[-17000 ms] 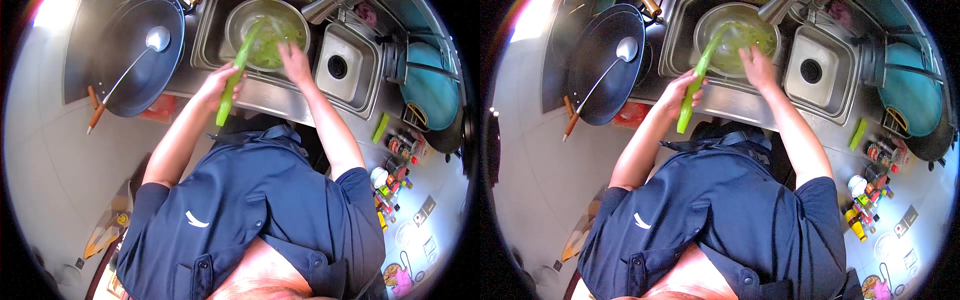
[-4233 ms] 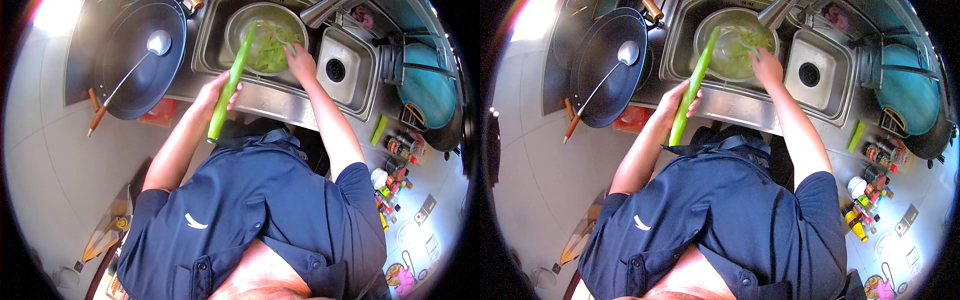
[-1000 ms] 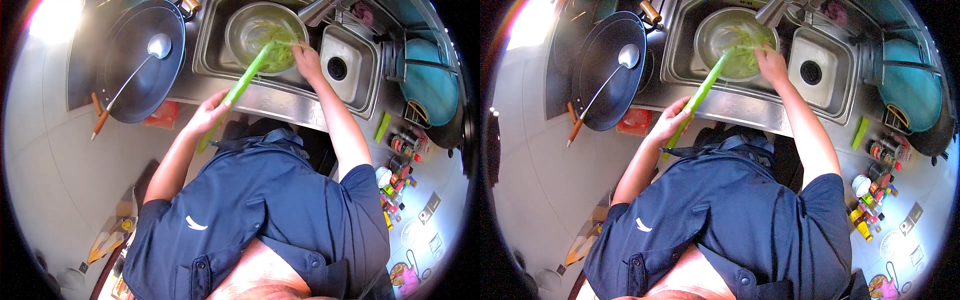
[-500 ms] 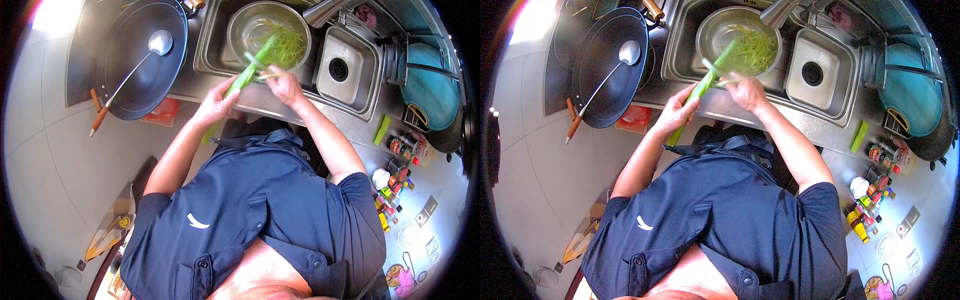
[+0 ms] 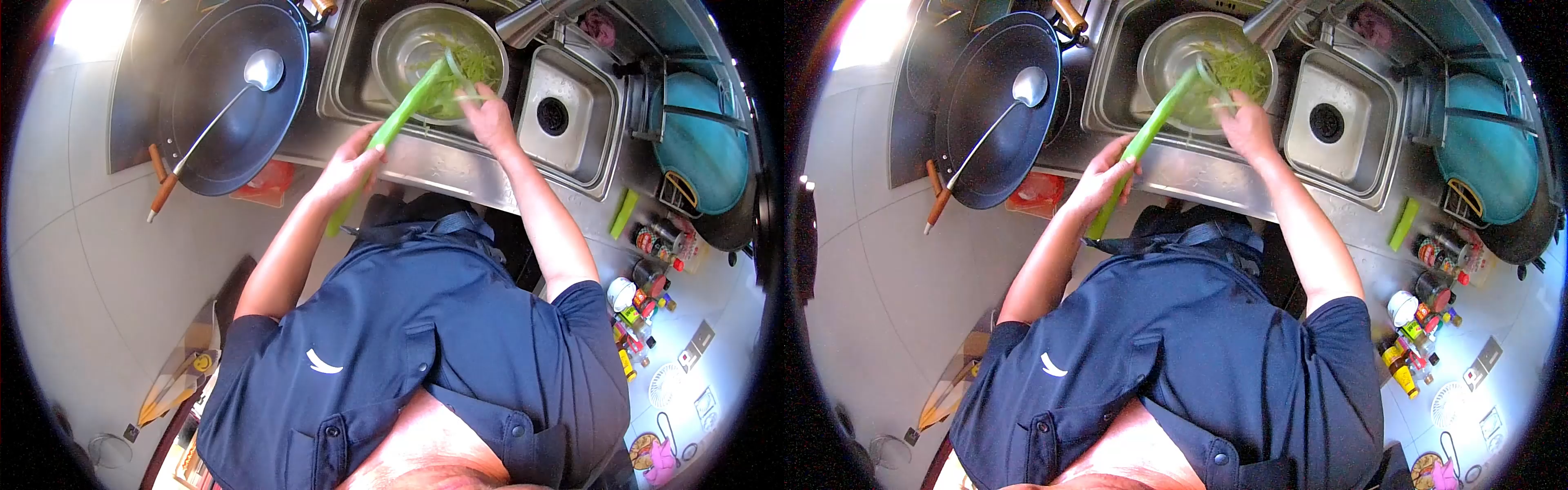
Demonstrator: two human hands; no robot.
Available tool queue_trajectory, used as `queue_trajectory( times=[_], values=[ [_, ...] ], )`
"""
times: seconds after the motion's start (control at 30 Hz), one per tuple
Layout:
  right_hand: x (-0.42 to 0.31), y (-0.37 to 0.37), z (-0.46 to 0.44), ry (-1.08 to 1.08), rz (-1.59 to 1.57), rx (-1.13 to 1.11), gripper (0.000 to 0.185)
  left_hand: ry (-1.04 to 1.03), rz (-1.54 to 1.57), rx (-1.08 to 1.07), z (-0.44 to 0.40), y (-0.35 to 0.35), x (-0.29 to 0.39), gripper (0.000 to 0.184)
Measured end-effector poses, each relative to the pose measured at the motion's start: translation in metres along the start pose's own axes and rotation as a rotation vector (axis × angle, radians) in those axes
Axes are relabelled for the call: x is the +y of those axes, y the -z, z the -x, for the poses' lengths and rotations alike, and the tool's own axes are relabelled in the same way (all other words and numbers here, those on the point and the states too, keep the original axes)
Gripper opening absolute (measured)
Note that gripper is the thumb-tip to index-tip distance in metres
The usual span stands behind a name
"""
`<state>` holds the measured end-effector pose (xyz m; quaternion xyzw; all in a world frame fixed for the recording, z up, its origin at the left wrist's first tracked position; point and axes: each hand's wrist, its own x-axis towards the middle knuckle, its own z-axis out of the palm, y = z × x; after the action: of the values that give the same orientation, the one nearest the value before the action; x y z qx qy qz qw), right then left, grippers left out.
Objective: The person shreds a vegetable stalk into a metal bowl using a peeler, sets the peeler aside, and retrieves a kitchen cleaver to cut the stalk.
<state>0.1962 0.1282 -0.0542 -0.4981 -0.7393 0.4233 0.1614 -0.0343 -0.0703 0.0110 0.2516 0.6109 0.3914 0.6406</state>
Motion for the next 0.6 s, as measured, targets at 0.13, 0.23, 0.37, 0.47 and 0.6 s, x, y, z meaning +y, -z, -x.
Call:
queue_trajectory(
  times=[0.13,0.23,0.37,0.47,0.6],
  values=[
    [-0.028,0.008,-0.006,0.02,0.193,0.193,0.034,0.084,-0.011,0.067,-0.007,-0.004,0.006,0.053],
    [0.0,0.007,-0.033,0.124,0.458,0.248,0.048,0.055,0.038,0.093,-0.011,-0.003,-0.002,0.046],
    [0.01,0.007,-0.05,0.19,0.739,0.135,0.061,0.046,0.093,0.079,-0.009,0.001,-0.008,0.039],
    [0.005,0.01,-0.049,0.191,0.769,0.145,0.064,0.084,0.108,0.079,-0.004,0.0,-0.002,0.039],
    [-0.01,0.016,-0.048,0.157,0.804,0.14,0.065,0.094,0.138,0.092,-0.003,-0.001,0.002,0.048]
  ],
)
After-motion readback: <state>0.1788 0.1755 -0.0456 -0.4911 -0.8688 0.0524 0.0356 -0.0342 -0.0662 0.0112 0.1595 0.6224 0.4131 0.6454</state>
